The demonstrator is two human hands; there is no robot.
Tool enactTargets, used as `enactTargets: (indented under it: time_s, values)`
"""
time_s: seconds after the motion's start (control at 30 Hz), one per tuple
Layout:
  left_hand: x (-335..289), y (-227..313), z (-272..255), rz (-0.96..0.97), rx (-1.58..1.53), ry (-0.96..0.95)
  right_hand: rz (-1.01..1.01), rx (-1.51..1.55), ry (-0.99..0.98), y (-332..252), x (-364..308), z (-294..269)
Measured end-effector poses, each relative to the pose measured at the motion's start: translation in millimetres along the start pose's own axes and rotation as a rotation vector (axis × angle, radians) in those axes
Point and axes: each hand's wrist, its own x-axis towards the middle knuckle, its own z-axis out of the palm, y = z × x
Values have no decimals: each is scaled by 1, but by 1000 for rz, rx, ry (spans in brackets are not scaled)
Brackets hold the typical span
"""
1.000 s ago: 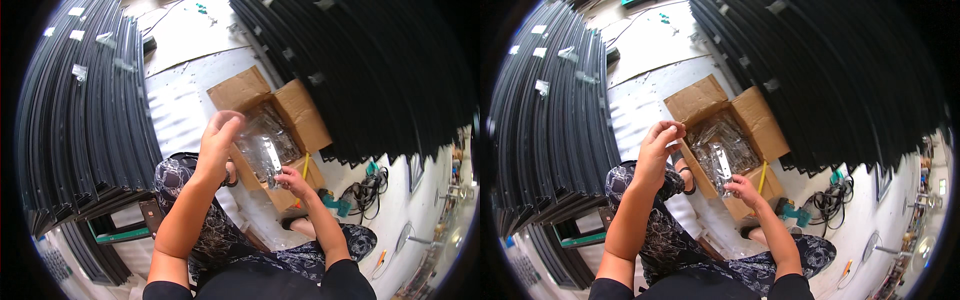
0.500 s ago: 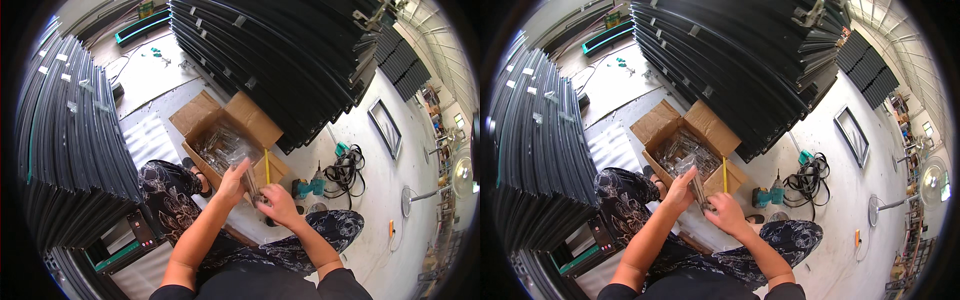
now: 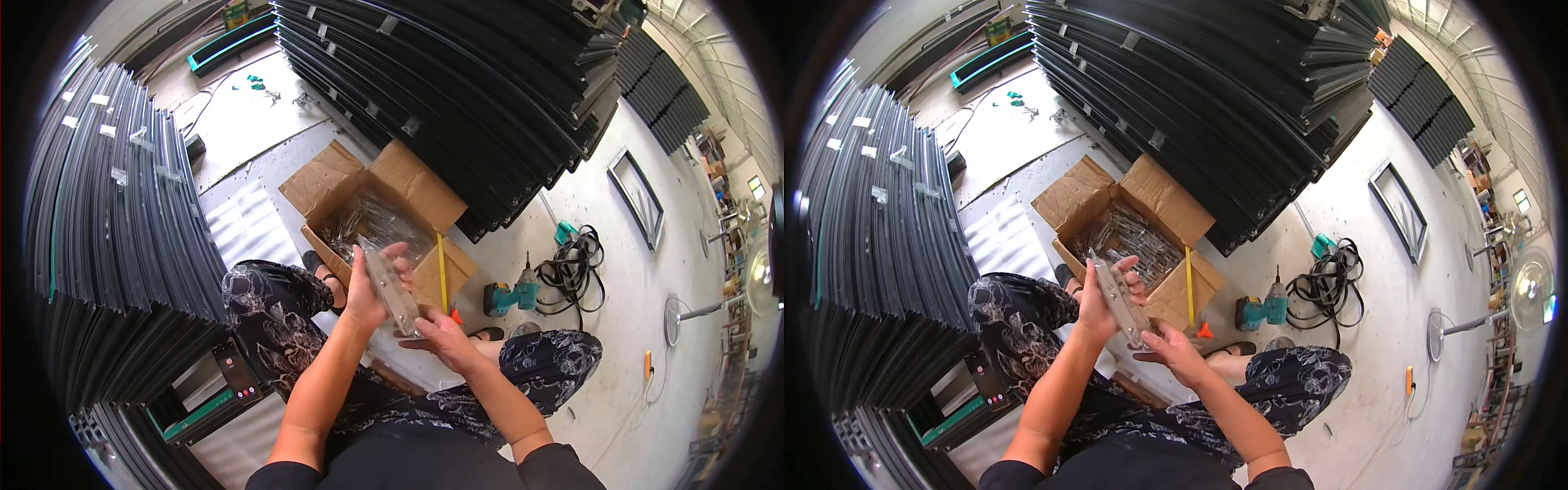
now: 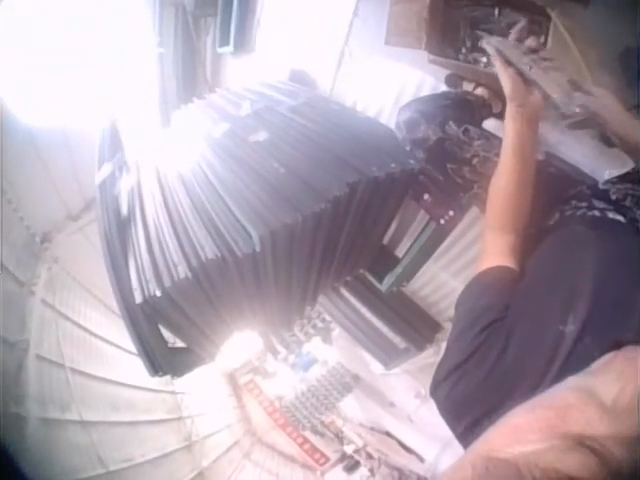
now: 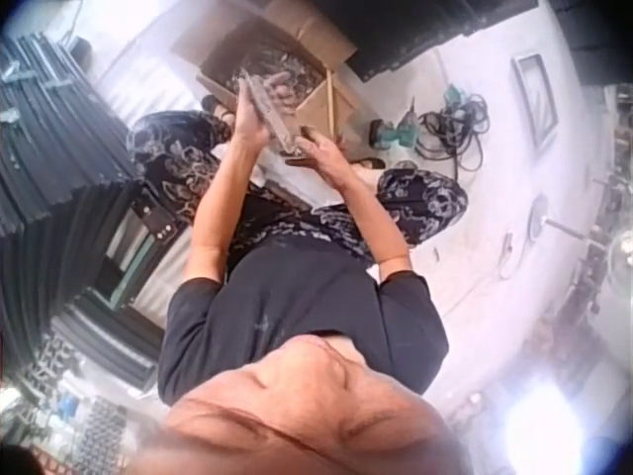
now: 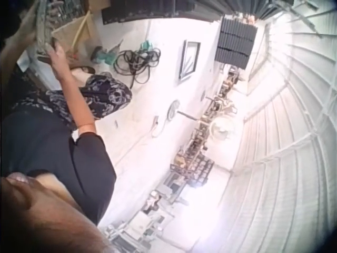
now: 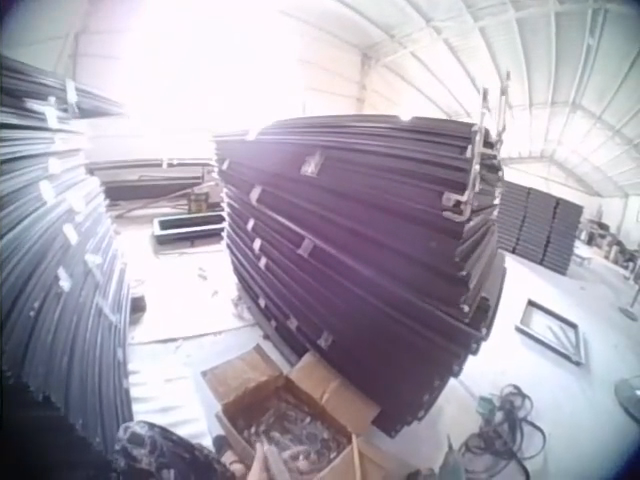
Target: The person takes metal hinges from a cardboard box and places them onto the corners of black metal frames in a stack.
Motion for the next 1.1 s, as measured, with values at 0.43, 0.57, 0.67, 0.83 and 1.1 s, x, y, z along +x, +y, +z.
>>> enactTargets:
  time_s: [0.43, 0.57, 0.67, 0.83, 1.1]
  values:
    - [4, 22, 4, -79, 337, 214, -272, -531, 295, 8, 16, -18]
    - [5, 27, 3, -93, 393, 151, -381, -692, 340, 3, 12, -23]
    - [3, 35, -2, -93, 466, 113, -316, -582, 308, -7, 12, -22]
    - [3, 33, 3, -125, 715, 123, -344, -587, 341, -14, 8, -43]
    - [-5, 12, -6, -308, 634, 196, -232, -708, 271, -11, -16, -64]
